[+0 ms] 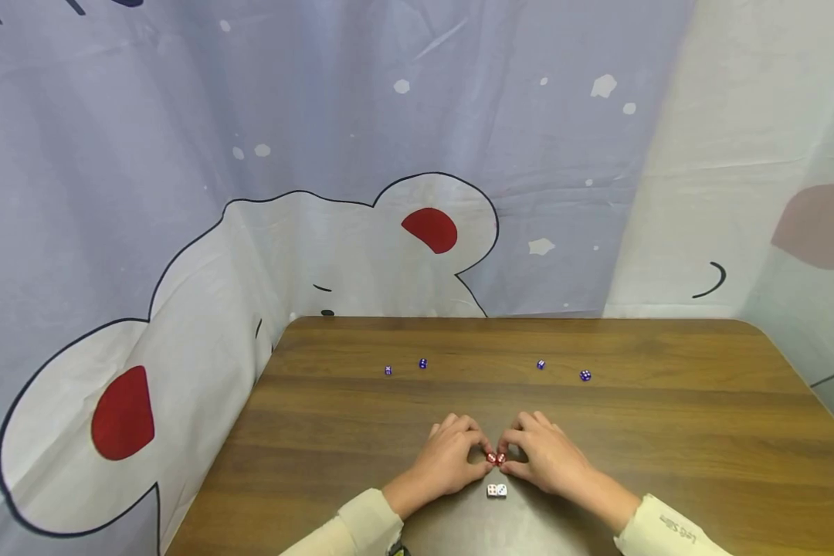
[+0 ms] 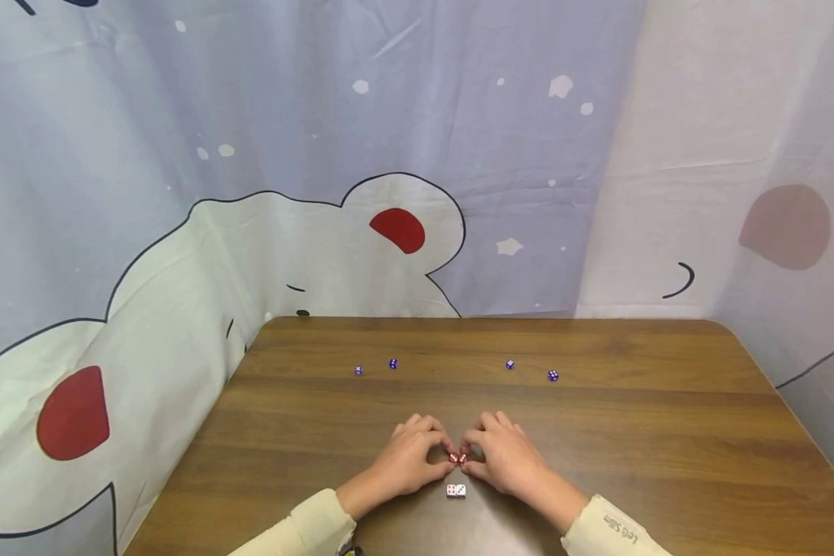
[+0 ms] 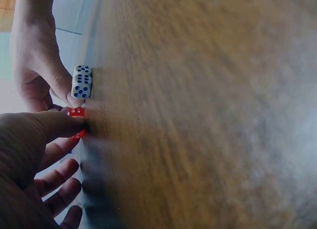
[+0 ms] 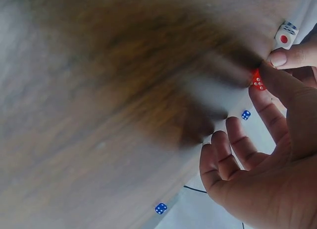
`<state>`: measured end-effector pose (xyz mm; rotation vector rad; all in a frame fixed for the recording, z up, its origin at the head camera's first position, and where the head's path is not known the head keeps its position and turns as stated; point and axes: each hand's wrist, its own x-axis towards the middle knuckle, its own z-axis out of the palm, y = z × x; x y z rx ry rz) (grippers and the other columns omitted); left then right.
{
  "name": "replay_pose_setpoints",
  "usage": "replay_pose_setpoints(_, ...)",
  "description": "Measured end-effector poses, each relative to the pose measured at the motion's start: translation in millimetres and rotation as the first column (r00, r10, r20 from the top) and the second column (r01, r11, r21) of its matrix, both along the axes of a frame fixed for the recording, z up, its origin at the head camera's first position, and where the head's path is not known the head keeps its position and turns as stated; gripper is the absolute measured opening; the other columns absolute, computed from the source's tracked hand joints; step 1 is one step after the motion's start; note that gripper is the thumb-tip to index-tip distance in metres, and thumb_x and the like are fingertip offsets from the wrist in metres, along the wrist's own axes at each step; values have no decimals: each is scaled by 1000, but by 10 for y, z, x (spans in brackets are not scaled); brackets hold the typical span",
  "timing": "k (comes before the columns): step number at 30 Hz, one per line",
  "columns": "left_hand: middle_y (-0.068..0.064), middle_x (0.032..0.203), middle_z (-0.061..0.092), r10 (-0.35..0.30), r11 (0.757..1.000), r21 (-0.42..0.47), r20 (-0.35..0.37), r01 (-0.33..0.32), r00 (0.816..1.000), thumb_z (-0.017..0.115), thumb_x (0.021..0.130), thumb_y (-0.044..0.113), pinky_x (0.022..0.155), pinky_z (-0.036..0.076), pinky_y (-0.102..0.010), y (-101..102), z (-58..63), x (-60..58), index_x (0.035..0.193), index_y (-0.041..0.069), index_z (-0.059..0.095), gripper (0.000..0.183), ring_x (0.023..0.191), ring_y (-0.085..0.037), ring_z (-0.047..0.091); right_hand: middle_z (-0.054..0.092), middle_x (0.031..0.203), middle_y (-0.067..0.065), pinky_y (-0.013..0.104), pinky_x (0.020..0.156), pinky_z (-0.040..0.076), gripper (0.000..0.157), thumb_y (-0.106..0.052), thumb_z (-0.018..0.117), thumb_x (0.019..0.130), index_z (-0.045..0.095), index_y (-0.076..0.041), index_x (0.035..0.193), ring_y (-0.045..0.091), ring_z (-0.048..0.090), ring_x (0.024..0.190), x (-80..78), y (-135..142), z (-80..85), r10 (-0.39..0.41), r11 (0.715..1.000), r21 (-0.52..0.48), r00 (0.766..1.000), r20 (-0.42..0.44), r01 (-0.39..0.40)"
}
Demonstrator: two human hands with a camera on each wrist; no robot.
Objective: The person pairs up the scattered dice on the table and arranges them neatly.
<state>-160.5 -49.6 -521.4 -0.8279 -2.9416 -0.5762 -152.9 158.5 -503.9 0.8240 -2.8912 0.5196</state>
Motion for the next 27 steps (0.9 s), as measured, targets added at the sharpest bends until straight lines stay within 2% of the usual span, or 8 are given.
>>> replay_pose_setpoints(10,15,105,60,-6,1000,5,29,6,1000,82,83,40,78,35,-24,-6,9,-8,96,30,74,19,97,-4,48,54,96,-10,30,71,39,23,-37,86,76,67,-29,86,11,46,88,4,-25,-5,1,1000,-6,1000,-6,-1)
replay_pose_setpoints(17,14,108,60,-49,999,16,54,48,997,82,82,39,80,35,-24,-52,27,-31,101,28,74,23,100,-5,48,53,96,-11,29,71,38,23,-35,87,76,67,-29,85,11,45,87,8,-27,14,-3,1000,-17,1000,5,3)
replay_pose_setpoints(21,14,111,60,-62,998,18,72,61,995,82,82,39,83,36,-25,-114,60,-70,104,27,73,27,103,-5,49,53,96,-11,29,70,37,24,-35,87,76,67,-29,86,10,44,87,8,-24,18,-5,1000,-21,1000,11,5)
replay_pose_setpoints(27,10,112,61,-29,998,64,102,23,994,84,79,33,85,37,-28,-276,130,-188,109,23,73,33,106,-10,50,54,97,-12,30,72,38,24,-36,88,75,67,-30,86,10,44,88,5,-22,6,-3,1000,-23,1000,6,3)
